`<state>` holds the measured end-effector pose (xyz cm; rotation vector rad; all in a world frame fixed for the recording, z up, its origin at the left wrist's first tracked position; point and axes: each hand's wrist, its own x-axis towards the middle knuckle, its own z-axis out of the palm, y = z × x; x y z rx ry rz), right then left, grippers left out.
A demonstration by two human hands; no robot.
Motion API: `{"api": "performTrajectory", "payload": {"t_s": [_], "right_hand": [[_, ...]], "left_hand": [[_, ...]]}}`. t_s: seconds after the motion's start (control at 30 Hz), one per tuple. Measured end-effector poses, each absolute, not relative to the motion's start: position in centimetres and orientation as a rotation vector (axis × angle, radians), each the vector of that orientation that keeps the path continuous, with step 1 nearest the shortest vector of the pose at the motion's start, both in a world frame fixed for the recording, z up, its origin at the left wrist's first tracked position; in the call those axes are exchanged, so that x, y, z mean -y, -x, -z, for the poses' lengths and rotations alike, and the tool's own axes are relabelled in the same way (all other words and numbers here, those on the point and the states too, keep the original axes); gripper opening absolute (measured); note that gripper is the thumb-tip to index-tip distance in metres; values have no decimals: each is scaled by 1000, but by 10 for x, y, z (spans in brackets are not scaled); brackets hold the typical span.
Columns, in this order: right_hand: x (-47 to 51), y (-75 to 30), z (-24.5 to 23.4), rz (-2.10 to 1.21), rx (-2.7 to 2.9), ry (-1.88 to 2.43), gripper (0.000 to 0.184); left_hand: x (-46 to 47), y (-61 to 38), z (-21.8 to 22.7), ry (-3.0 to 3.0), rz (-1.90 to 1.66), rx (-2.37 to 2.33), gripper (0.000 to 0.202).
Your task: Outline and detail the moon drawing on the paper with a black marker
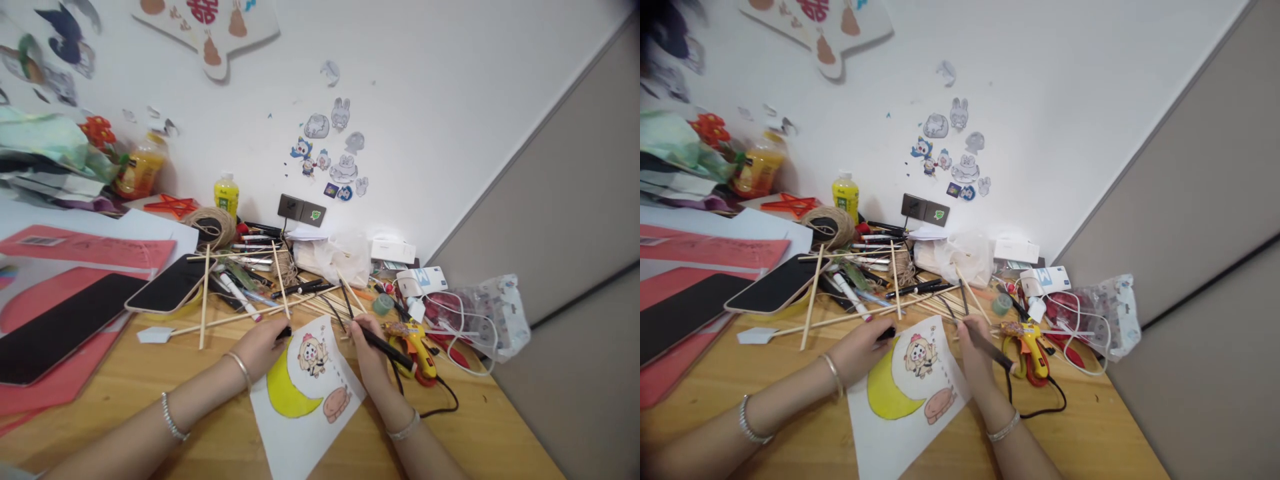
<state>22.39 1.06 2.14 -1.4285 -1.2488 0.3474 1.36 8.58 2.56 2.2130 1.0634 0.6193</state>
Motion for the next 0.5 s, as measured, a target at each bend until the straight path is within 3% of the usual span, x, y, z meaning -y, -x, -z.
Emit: {"api": "performTrajectory", "payload": {"t_s": [0.17, 0.5], "right_hand": [[-16, -227, -20, -464, 1169, 1377, 28], [-14, -223, -19, -474, 1360, 1320, 19]], "left_hand": [[-87, -8, -40, -2142, -748, -1022, 7], [-96, -3, -47, -2049, -887, -1070, 15]]}}
